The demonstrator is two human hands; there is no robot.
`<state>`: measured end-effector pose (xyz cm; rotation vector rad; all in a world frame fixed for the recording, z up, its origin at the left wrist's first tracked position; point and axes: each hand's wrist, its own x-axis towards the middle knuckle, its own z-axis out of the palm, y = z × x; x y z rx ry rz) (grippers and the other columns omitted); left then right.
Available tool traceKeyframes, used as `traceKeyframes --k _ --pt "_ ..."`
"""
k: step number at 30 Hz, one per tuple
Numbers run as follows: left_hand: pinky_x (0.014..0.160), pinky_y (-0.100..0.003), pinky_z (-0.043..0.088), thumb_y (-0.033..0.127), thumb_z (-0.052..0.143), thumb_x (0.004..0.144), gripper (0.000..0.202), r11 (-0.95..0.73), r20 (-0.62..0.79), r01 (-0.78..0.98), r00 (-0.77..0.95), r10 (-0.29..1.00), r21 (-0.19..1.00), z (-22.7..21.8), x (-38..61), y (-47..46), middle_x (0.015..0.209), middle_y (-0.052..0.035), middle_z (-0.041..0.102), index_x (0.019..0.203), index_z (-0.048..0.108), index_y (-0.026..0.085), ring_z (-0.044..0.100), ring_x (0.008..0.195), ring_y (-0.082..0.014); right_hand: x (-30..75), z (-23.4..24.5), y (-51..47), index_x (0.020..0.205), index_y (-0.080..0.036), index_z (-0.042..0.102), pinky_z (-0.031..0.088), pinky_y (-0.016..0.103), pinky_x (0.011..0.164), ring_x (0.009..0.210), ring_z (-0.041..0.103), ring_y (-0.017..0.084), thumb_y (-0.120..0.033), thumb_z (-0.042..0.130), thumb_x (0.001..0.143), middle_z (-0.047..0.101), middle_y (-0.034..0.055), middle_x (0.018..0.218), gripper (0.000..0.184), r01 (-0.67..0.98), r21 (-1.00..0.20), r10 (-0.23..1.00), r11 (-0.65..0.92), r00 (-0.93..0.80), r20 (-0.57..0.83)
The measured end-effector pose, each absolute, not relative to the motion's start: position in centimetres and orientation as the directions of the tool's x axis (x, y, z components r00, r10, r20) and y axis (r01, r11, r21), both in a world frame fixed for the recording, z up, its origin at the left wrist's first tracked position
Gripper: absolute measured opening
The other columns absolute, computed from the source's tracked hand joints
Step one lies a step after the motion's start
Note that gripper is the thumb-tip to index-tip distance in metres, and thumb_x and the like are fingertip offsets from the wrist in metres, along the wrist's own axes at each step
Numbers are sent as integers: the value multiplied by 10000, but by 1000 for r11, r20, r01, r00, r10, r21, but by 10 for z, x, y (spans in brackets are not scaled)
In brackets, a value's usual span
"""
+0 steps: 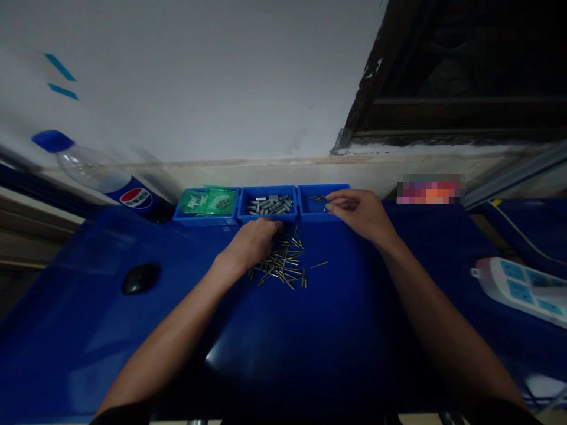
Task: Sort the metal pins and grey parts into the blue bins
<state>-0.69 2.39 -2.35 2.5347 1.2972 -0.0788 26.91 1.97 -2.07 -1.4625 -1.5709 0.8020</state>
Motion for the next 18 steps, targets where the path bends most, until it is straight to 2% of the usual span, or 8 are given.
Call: traceKeyframes --k 6,11,15,18 --pt "728 -326 524 52 497 925 264 -549 -153 807 584 797 219 -28 0 23 959 -111 752 1006 709 189 730 851 -250 260 -22 18 917 -235 809 643 493 900 891 790 276 -323 768 818 830 75 945 139 446 -885 990 136 -36 134" --pt "716 -334 526 63 451 964 325 -543 -195 820 572 797 183 -21 2 21 970 -136 749 1169 679 170 727 805 -246 258 -23 17 923 -238 810 641 494 904 899 791 274 -303 755 827 831 74 952 128 439 -887 990 141 -66 125" --pt "726 -327 519 64 453 967 334 -576 -147 780 617 773 244 -17 -2 23 1036 -134 747 1197 672 166 717 812 -227 257 -24 17 938 -228 813 636 487 901 886 789 272 -309 748 839 828 83 953 143 443 -885 990 142 -80 118" --pt "725 -315 505 45 470 945 337 -603 -84 728 658 749 327 -15 -6 25 994 -108 738 1175 684 164 693 788 -199 257 -25 17 939 -222 809 634 475 897 867 787 263 -320 745 846 828 86 957 150 440 -888 990 137 -92 107"
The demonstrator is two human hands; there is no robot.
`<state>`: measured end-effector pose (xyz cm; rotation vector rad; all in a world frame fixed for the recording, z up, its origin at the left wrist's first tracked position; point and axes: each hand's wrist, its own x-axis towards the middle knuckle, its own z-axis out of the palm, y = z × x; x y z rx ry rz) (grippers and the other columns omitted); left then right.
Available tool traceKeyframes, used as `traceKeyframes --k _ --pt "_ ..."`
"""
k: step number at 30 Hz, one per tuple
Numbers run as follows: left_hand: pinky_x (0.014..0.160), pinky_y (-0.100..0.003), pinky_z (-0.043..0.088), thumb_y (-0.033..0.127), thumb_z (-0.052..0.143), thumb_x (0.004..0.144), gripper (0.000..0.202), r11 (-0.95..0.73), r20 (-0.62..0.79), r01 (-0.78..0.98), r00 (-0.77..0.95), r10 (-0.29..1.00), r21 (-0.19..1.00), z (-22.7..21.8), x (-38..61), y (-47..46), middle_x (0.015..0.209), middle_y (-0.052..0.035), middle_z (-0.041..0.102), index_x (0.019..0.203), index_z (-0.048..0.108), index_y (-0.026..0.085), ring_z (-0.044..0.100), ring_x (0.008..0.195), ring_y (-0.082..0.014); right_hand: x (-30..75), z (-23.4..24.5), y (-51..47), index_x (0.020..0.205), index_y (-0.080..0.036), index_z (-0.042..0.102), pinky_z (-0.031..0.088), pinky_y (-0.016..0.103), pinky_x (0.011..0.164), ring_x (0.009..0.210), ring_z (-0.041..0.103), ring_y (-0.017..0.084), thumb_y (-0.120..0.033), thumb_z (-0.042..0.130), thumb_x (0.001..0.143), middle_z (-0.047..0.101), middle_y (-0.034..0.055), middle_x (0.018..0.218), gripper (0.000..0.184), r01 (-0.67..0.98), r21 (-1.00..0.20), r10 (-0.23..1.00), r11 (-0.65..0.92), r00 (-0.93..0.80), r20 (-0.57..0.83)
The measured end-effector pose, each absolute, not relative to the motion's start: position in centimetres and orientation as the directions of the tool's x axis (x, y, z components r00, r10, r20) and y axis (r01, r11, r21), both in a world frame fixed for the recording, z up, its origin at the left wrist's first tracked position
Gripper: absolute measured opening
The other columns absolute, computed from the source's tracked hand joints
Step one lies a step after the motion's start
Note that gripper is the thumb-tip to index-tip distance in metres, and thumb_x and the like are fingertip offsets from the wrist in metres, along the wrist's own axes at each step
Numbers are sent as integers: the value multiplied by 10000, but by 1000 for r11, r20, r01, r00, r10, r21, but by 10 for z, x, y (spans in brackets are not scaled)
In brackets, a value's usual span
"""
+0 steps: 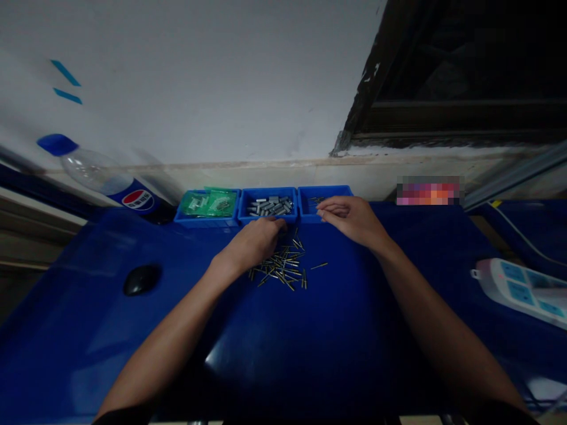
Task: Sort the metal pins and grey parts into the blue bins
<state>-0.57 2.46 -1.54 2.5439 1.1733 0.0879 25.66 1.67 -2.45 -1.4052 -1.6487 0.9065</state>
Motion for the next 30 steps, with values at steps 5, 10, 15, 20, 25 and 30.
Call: traceKeyframes --k 5,10,15,20,25,30 --pt "733 -294 503 22 562 879 334 -649 136 576 687 714 498 -9 -5 25 935 -55 689 1166 659 162 642 789 -163 254 -27 17 932 -219 808 628 463 877 849 783 260 -328 750 843 825 90 953 152 409 -903 987 134 -139 84" --pt "752 -286 527 48 660 850 262 -652 333 473 593 733 592 -4 2 22 940 -26 669 1080 642 173 643 797 -144 247 -25 14 995 -221 815 617 436 843 822 776 249 -340 786 831 818 73 868 204 258 -965 952 48 -303 -34" --pt "744 -283 529 71 682 863 235 -677 380 448 586 716 584 -4 5 21 903 -11 669 1070 643 177 648 796 -145 242 -24 11 950 -202 816 610 406 825 783 756 225 -352 848 766 807 62 813 240 157 -986 933 -54 -344 -106" --pt "758 -285 535 99 673 897 172 -698 379 416 620 687 583 -5 7 19 935 -23 688 1049 646 174 650 809 -144 238 -26 9 918 -213 817 609 412 825 769 749 218 -320 852 754 803 62 811 198 112 -989 934 -96 -333 -128" --pt "767 -310 545 161 701 911 177 -672 320 473 626 712 571 -8 5 22 961 -46 700 1081 654 162 663 829 -164 237 -25 10 890 -218 815 618 425 824 763 759 225 -310 838 749 802 59 798 170 127 -989 947 -74 -301 -109" --pt "856 -370 566 165 655 949 215 -676 117 591 709 695 440 -21 -3 27 1070 -95 745 1161 696 168 718 968 -227 253 -20 15 850 -226 800 627 434 824 773 770 231 -290 816 757 803 51 794 115 252 -967 990 36 -142 0"
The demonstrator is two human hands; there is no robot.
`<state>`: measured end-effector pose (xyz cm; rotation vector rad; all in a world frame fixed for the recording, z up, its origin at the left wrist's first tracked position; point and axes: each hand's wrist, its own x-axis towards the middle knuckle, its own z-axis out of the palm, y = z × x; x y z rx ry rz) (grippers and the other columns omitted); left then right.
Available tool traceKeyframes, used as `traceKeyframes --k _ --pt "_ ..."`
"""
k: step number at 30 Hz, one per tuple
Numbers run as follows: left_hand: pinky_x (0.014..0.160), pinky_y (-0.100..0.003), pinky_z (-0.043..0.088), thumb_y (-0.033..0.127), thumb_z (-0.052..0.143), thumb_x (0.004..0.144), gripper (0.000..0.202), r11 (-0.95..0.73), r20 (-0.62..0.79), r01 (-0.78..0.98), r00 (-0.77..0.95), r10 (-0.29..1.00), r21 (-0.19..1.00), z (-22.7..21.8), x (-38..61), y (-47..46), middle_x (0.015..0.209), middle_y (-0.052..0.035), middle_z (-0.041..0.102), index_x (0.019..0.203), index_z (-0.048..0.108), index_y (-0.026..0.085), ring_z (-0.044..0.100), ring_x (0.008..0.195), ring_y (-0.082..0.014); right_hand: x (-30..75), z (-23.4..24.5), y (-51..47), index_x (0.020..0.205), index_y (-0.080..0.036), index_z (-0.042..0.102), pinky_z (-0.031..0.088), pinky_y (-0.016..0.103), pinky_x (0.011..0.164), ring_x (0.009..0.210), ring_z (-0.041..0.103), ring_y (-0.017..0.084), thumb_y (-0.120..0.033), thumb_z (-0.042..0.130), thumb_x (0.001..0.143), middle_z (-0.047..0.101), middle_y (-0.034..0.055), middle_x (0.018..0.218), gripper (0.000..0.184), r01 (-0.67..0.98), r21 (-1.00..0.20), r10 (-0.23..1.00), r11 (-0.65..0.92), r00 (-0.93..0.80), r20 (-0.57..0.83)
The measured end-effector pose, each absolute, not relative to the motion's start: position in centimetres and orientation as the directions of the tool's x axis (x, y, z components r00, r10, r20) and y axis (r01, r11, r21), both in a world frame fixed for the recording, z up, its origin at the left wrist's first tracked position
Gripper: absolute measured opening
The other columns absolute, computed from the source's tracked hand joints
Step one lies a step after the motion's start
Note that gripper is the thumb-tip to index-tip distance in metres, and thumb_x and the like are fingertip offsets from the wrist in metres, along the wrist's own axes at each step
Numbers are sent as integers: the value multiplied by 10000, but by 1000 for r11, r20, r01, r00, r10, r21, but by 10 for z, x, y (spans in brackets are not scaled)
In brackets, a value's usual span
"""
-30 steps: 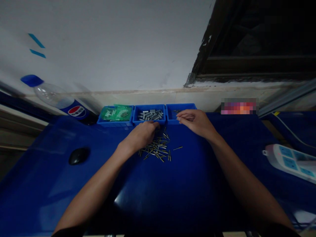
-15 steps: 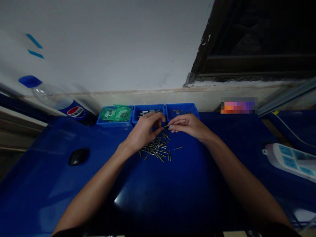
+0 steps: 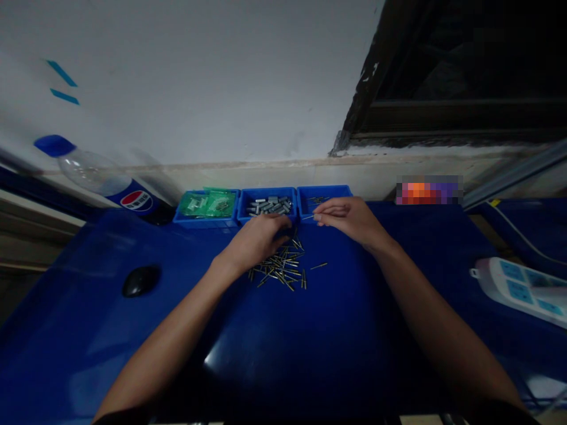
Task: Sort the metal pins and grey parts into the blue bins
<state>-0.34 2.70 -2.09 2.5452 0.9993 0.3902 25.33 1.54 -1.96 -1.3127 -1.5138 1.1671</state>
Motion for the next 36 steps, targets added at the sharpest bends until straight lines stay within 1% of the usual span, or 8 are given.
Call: traceKeyframes --k 5,14,19,22,25,27,31,36 --pt "877 -355 565 98 580 940 270 -681 -3 623 738 675 385 -34 -4 27 1083 -107 758 1145 736 177 724 972 -216 273 -18 19 874 -224 801 638 456 840 808 775 245 -330 808 774 823 71 879 146 374 -921 993 112 -13 115" --pt "758 -318 528 73 512 955 249 -633 -148 716 688 710 295 -30 0 29 938 -106 754 1002 742 158 717 853 -209 269 -18 18 905 -220 799 637 458 835 818 781 261 -372 783 811 815 74 873 179 401 -908 992 123 -22 124" --pt "806 -341 571 84 503 983 297 -688 -15 666 722 692 289 -31 1 27 1063 -124 758 1143 743 157 739 907 -218 262 -18 16 880 -216 794 628 447 838 813 778 258 -362 767 821 813 76 872 160 387 -914 993 121 -60 105" --pt "945 -375 582 45 490 983 394 -780 83 555 797 598 288 -35 4 26 1281 -140 719 1283 715 166 724 1092 -231 259 -19 16 882 -225 797 623 463 849 814 771 257 -352 759 833 812 77 886 142 393 -912 993 115 -79 91" --pt "1036 -406 558 -5 487 962 415 -830 79 492 847 526 262 -37 7 26 1339 -132 708 1252 731 165 686 1206 -244 257 -20 15 887 -227 800 623 472 865 814 767 256 -348 756 837 811 81 901 138 387 -915 992 111 -93 81" --pt "998 -394 569 -21 501 943 383 -828 47 507 846 532 241 -37 7 25 1238 -128 740 1182 746 150 700 1150 -244 256 -20 15 891 -227 799 624 468 865 817 767 256 -354 756 837 812 81 902 144 383 -917 993 106 -97 74" --pt "800 -342 576 0 506 940 282 -789 -21 588 804 594 178 -34 5 25 1019 -129 739 1033 742 125 720 911 -230 256 -21 15 894 -224 792 623 459 848 810 768 256 -354 760 833 809 79 878 147 378 -920 992 102 -108 66" --pt "707 -309 535 35 491 971 253 -746 -70 646 762 644 162 -30 2 25 981 -115 722 988 722 139 695 782 -197 255 -21 15 896 -215 789 616 450 831 800 766 251 -336 749 834 801 77 855 142 376 -920 990 109 -121 67"
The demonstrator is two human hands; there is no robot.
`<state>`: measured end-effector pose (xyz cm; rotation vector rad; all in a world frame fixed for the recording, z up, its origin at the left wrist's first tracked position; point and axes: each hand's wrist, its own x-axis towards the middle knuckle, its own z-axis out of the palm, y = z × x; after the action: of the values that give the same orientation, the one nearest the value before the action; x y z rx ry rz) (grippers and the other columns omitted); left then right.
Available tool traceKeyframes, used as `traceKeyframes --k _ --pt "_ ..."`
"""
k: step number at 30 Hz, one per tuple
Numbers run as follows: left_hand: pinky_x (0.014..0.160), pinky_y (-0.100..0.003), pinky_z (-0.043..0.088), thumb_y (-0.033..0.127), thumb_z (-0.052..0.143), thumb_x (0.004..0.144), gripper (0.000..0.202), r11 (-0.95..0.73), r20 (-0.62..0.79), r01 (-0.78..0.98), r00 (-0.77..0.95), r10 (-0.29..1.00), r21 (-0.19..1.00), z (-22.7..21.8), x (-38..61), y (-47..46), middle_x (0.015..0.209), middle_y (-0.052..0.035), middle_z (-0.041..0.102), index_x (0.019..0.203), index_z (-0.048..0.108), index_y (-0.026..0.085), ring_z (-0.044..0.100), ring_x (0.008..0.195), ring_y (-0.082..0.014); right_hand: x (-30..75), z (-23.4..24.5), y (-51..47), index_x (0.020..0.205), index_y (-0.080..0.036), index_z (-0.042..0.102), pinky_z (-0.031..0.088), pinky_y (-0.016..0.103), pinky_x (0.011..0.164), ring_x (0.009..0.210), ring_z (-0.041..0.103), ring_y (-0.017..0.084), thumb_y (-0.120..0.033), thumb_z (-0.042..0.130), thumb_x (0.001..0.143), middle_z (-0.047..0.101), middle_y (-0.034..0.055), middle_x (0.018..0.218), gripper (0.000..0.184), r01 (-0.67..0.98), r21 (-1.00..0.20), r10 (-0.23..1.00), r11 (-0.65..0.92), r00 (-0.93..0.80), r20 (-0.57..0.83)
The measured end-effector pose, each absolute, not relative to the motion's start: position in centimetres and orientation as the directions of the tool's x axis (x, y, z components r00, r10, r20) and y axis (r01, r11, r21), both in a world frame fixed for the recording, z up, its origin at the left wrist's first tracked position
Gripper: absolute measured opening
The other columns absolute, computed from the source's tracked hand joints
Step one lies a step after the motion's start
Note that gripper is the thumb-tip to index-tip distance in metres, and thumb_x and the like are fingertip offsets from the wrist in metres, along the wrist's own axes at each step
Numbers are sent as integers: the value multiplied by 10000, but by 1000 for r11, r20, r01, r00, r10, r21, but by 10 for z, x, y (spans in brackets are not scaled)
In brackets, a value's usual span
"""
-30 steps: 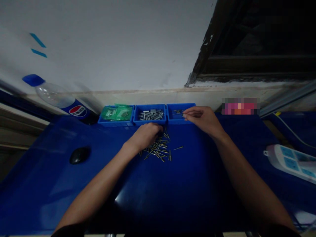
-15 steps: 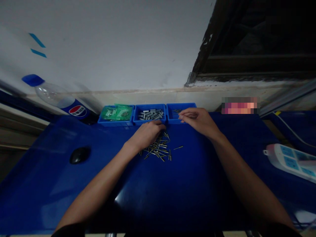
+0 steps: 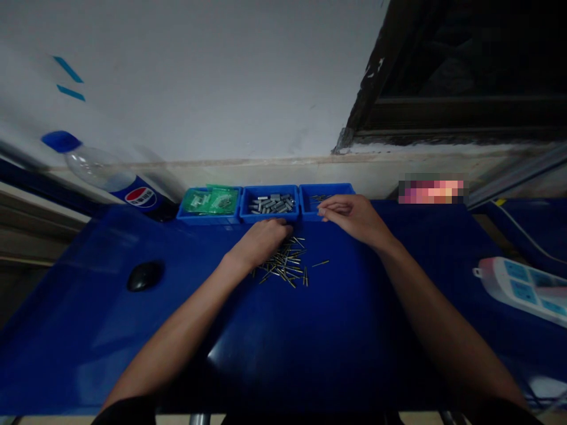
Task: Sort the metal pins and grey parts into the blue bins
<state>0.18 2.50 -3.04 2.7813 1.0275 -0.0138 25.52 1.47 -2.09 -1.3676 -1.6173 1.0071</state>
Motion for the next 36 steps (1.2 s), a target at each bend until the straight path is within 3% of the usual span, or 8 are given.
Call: traceKeyframes --k 10,18,27,36 --pt "644 -266 490 87 481 1009 215 -733 -43 669 741 670 122 -24 -2 24 933 -98 702 941 678 141 652 722 -159 254 -22 15 888 -216 792 619 441 816 796 767 253 -357 749 826 809 81 883 160 373 -922 990 102 -131 56" --pt "780 -330 511 102 555 966 133 -721 168 559 730 662 409 -13 -1 25 923 -68 688 997 667 168 668 869 -198 252 -26 15 932 -242 796 618 450 842 808 769 250 -365 750 853 807 53 843 153 364 -926 975 97 -223 14" --pt "762 -332 509 91 561 933 150 -722 241 508 712 659 470 -12 0 24 897 -55 698 959 683 176 665 843 -185 240 -44 13 1022 -227 792 615 415 844 796 767 224 -371 787 834 815 52 857 236 236 -972 929 -1 -359 -88" --pt "808 -340 537 108 558 952 162 -736 286 447 719 634 508 -9 1 23 950 -60 728 994 697 182 687 880 -184 238 -46 13 974 -225 807 618 393 795 768 744 214 -367 860 760 802 56 827 262 135 -982 909 -131 -379 -174"
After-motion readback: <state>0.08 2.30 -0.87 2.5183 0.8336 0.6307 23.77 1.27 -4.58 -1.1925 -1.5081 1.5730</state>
